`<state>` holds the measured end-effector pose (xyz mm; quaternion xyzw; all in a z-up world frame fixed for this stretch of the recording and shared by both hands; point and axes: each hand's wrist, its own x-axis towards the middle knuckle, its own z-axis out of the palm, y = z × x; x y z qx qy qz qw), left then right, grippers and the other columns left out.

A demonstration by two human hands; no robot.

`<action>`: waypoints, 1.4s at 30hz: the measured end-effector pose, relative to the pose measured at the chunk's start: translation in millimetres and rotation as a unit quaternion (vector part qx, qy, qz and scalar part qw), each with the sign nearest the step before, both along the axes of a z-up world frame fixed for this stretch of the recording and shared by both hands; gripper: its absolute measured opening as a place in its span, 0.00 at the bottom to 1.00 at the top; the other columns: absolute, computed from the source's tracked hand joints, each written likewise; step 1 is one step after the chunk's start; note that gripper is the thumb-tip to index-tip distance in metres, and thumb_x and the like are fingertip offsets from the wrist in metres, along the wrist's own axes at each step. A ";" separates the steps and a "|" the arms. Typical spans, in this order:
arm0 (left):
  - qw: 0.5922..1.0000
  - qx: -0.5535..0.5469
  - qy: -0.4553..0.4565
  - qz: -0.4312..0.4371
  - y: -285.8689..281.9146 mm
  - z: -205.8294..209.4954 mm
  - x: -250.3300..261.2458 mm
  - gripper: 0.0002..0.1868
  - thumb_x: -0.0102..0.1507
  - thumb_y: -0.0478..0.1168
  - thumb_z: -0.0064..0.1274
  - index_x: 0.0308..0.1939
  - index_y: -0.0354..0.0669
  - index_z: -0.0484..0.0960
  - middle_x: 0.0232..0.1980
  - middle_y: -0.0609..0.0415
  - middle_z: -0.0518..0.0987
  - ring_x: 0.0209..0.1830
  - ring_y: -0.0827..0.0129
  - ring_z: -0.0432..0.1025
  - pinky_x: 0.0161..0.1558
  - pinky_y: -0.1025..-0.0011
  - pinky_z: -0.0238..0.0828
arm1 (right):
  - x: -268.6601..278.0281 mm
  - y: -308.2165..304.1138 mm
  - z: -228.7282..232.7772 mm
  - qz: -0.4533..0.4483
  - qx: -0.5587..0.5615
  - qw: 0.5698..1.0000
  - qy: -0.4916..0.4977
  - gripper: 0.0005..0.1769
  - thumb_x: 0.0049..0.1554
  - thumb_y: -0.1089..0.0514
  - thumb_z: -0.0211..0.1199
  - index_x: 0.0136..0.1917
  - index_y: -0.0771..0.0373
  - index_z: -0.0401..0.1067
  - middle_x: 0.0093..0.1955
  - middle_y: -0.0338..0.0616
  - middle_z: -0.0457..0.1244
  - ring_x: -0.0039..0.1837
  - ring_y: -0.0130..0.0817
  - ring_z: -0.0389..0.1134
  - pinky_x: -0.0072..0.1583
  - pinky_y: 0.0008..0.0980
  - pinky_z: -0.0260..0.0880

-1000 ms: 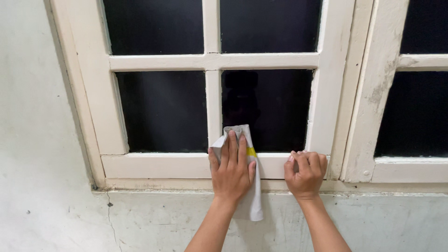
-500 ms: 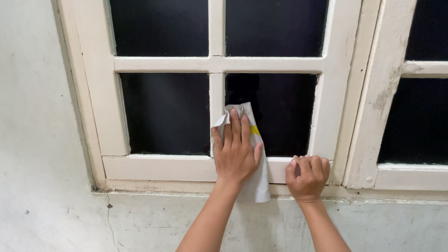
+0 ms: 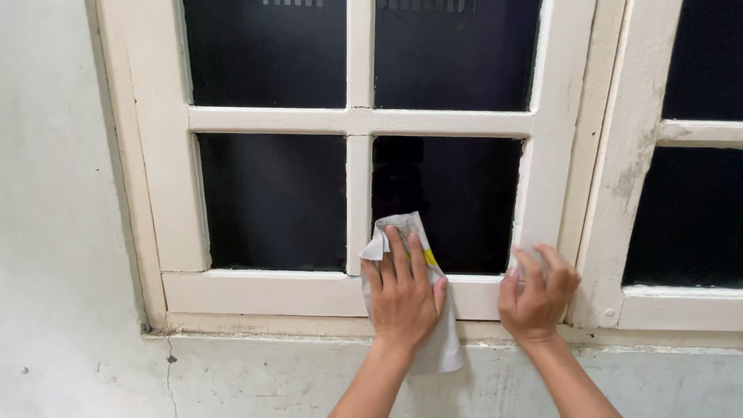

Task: The person sprays a cleaning solution from a yellow bottle onto a white window frame and then wipes the surface with a white cloth. The person systematically cleans the frame and the glass panes of the window.

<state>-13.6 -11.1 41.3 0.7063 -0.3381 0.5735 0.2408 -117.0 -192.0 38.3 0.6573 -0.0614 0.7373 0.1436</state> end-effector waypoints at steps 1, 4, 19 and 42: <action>1.000 -0.004 0.003 0.000 -4.1 -3.7 -2.4 0.43 0.62 0.60 0.48 0.72 0.31 0.64 0.76 0.25 0.55 0.68 0.33 0.61 0.69 0.38 0.44 | -1.4 -1.1 7.7 -0.002 0.029 0.999 -0.027 0.22 0.58 0.61 0.56 0.66 0.62 0.69 0.69 0.51 0.57 0.72 0.46 0.56 0.73 0.48 0.52; 1.000 0.003 -0.019 -0.016 -15.4 -14.8 -7.8 0.41 0.64 0.59 0.46 0.72 0.31 0.64 0.76 0.27 0.55 0.71 0.34 0.60 0.70 0.40 0.46 | 4.3 1.1 30.8 0.020 0.088 0.995 -0.045 0.27 0.63 0.60 0.53 0.75 0.63 0.63 0.77 0.53 0.53 0.78 0.50 0.52 0.77 0.53 0.47; 0.977 0.136 -0.112 -0.123 -47.2 18.5 -33.5 0.37 0.63 0.53 0.50 0.75 0.43 0.68 0.83 0.55 0.59 0.63 0.68 0.65 0.76 0.44 0.47 | 11.6 -3.9 40.3 -0.007 0.110 0.993 -0.038 0.29 0.61 0.61 0.48 0.75 0.59 0.71 0.81 0.52 0.56 0.81 0.55 0.52 0.79 0.61 0.40; 0.976 0.125 -0.100 -0.147 -16.9 -4.7 -46.9 0.36 0.62 0.53 0.52 0.72 0.43 0.70 0.78 0.54 0.63 0.69 0.69 0.65 0.74 0.42 0.45 | 11.5 -2.6 40.4 -0.001 0.112 0.993 -0.038 0.30 0.60 0.62 0.46 0.74 0.60 0.71 0.81 0.53 0.56 0.82 0.55 0.52 0.80 0.61 0.39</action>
